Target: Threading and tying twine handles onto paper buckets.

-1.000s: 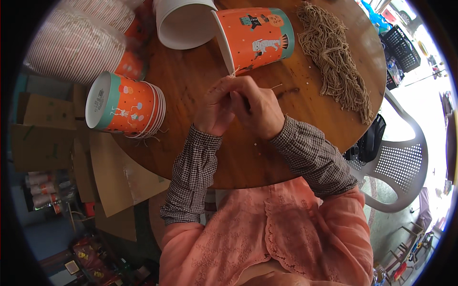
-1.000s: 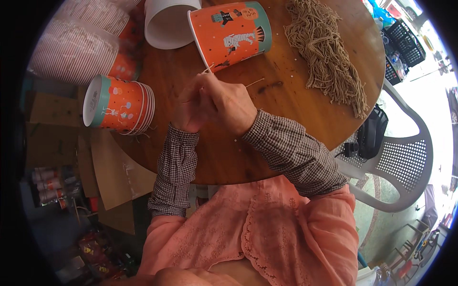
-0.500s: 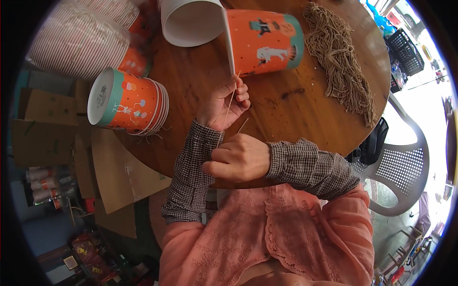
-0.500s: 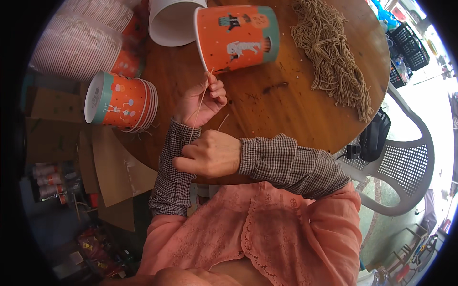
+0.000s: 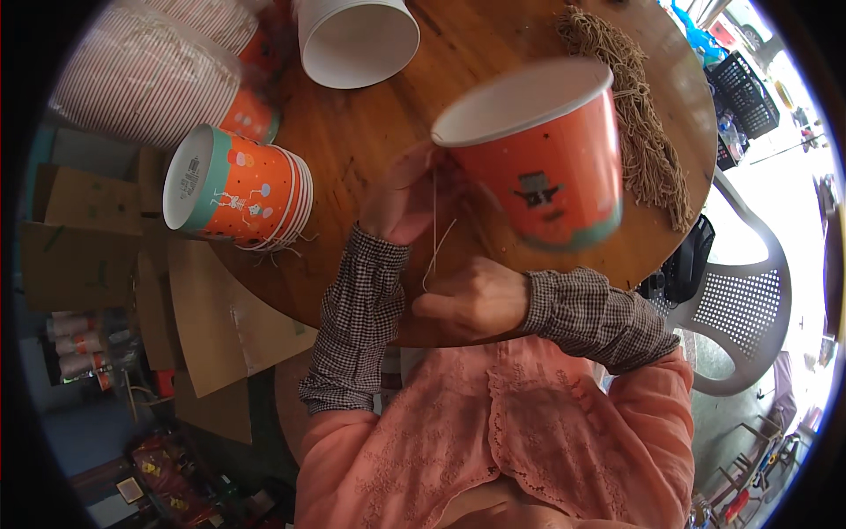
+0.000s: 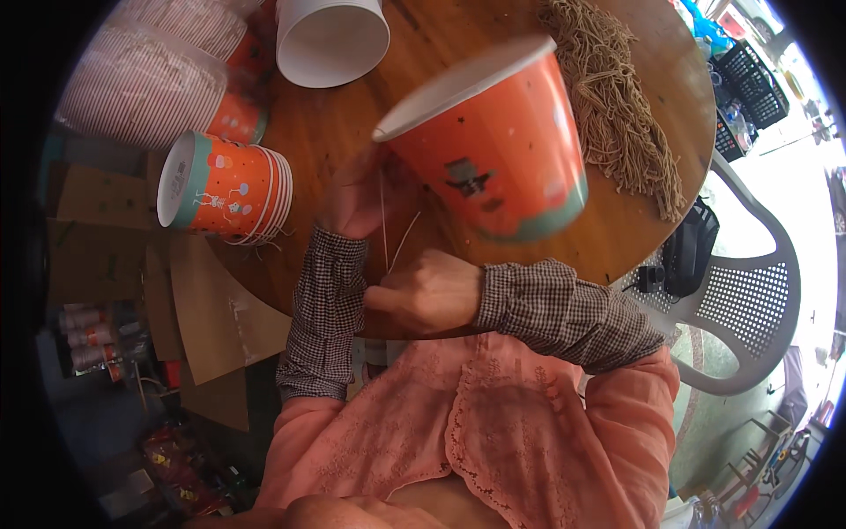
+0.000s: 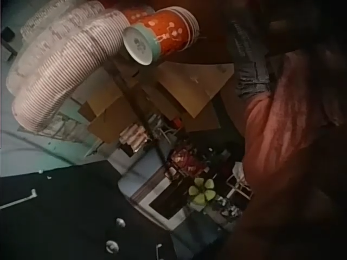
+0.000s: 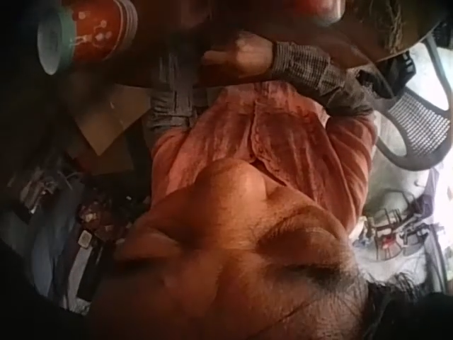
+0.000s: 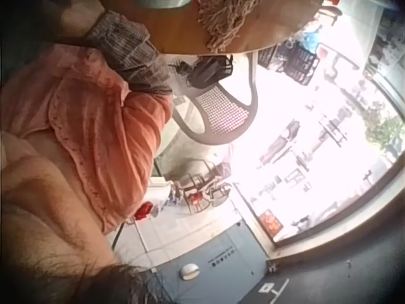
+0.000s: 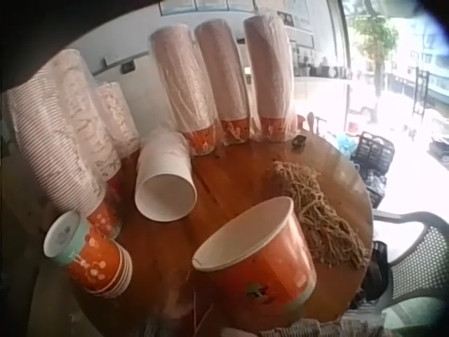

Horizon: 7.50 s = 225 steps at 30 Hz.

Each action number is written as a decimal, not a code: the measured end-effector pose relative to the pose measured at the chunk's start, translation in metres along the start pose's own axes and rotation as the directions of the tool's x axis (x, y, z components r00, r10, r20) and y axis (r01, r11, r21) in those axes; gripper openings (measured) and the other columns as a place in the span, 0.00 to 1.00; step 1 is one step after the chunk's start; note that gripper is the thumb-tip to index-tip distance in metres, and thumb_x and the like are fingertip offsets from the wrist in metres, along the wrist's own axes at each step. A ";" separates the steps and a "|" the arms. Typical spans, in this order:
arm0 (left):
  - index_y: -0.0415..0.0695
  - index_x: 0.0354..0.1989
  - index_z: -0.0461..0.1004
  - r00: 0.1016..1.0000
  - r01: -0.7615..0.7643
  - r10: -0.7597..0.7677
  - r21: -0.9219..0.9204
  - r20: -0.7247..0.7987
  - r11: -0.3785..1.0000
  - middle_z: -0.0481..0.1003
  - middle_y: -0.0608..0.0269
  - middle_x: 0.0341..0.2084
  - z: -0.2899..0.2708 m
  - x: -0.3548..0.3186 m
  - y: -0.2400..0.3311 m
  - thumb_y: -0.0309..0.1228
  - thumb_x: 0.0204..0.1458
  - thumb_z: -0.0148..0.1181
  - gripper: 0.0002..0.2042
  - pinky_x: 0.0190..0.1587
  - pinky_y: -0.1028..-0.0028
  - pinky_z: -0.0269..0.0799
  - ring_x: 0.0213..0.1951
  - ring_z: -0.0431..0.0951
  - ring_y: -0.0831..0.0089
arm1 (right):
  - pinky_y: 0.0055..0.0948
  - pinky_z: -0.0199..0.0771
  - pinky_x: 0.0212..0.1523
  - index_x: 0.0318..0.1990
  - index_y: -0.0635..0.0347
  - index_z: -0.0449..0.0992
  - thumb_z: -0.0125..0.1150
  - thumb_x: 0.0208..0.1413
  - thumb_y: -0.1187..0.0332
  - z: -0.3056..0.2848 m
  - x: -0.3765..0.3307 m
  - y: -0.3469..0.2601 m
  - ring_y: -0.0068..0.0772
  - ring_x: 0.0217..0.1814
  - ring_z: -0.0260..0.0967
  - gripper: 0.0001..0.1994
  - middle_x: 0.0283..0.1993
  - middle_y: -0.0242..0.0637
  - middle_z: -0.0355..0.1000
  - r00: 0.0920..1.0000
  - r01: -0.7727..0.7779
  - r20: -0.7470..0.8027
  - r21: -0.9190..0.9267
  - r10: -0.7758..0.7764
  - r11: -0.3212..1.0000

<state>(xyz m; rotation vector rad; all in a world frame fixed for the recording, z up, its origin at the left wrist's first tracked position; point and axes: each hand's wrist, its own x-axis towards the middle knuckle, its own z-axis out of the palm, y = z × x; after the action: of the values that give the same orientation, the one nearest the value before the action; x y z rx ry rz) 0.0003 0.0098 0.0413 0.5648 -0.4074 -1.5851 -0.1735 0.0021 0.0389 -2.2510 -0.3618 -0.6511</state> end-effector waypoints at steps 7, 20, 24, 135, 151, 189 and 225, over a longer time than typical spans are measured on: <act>0.41 0.37 0.76 0.904 -0.372 0.424 0.389 -0.054 0.843 0.77 0.64 0.35 0.014 0.002 -0.003 0.32 0.59 0.55 0.07 0.47 0.71 0.73 0.45 0.77 0.67 | 0.32 0.71 0.24 0.40 0.61 0.71 0.52 0.48 0.80 -0.023 -0.005 -0.004 0.39 0.22 0.71 0.11 0.24 0.38 0.71 0.906 -0.260 -0.321 0.092 0.276 0.961; 0.38 0.37 0.74 0.957 -0.249 0.285 0.357 -0.053 0.900 0.76 0.62 0.31 0.009 -0.002 -0.008 0.27 0.59 0.52 0.07 0.44 0.70 0.74 0.37 0.78 0.70 | 0.32 0.73 0.27 0.50 0.60 0.72 0.56 0.57 0.69 -0.082 0.023 0.040 0.39 0.27 0.75 0.14 0.28 0.44 0.76 0.692 -0.571 -0.534 0.006 0.485 0.821; 0.38 0.37 0.74 0.969 -0.216 0.238 0.258 -0.060 0.942 0.77 0.61 0.32 0.004 -0.011 -0.008 0.28 0.58 0.53 0.07 0.47 0.68 0.74 0.38 0.77 0.70 | 0.28 0.74 0.29 0.47 0.63 0.74 0.56 0.58 0.69 -0.066 0.012 0.048 0.34 0.29 0.76 0.12 0.29 0.44 0.76 0.756 -0.472 -0.429 0.166 0.495 0.866; 0.40 0.25 0.71 0.858 -0.174 0.498 0.840 -0.126 0.513 0.66 0.71 0.15 0.026 0.001 -0.023 0.45 0.63 0.46 0.22 0.20 0.82 0.58 0.18 0.63 0.85 | 0.16 0.67 0.30 0.37 0.65 0.75 0.60 0.56 0.73 -0.079 0.007 0.057 0.11 0.29 0.64 0.05 0.28 0.26 0.70 0.755 -0.472 -0.372 0.264 0.540 0.841; 0.40 0.36 0.68 0.793 -0.288 0.601 0.932 0.103 0.220 0.69 0.68 0.23 0.013 0.005 -0.031 0.30 0.61 0.51 0.06 0.26 0.80 0.66 0.24 0.69 0.83 | 0.24 0.71 0.30 0.34 0.66 0.74 0.60 0.52 0.69 -0.082 0.012 0.047 0.22 0.27 0.71 0.08 0.25 0.36 0.74 0.716 -0.558 -0.363 0.214 0.596 0.802; 0.46 0.42 0.72 0.790 -0.127 0.603 0.992 0.108 -0.012 0.75 0.51 0.25 0.019 0.152 -0.043 0.32 0.52 0.53 0.10 0.32 0.58 0.73 0.29 0.77 0.53 | 0.30 0.72 0.35 0.35 0.63 0.74 0.58 0.47 0.77 -0.104 0.041 0.011 0.36 0.31 0.71 0.06 0.30 0.38 0.71 0.752 -0.106 -0.658 -0.058 0.042 0.993; 0.37 0.52 0.67 0.730 -0.248 0.654 0.969 0.200 -0.019 0.78 0.58 0.37 0.014 0.018 -0.019 0.25 0.54 0.58 0.17 0.43 0.74 0.75 0.40 0.79 0.72 | 0.28 0.74 0.39 0.32 0.65 0.72 0.60 0.49 0.78 -0.068 0.028 0.064 0.34 0.37 0.72 0.04 0.39 0.39 0.70 0.642 -0.507 -0.714 -0.124 0.278 0.853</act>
<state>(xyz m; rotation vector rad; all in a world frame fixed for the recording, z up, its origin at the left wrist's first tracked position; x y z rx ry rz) -0.0234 -0.0075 0.0397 1.4993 -1.2846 -0.2557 -0.1451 -0.0896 0.0568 -2.0769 0.6458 -1.2845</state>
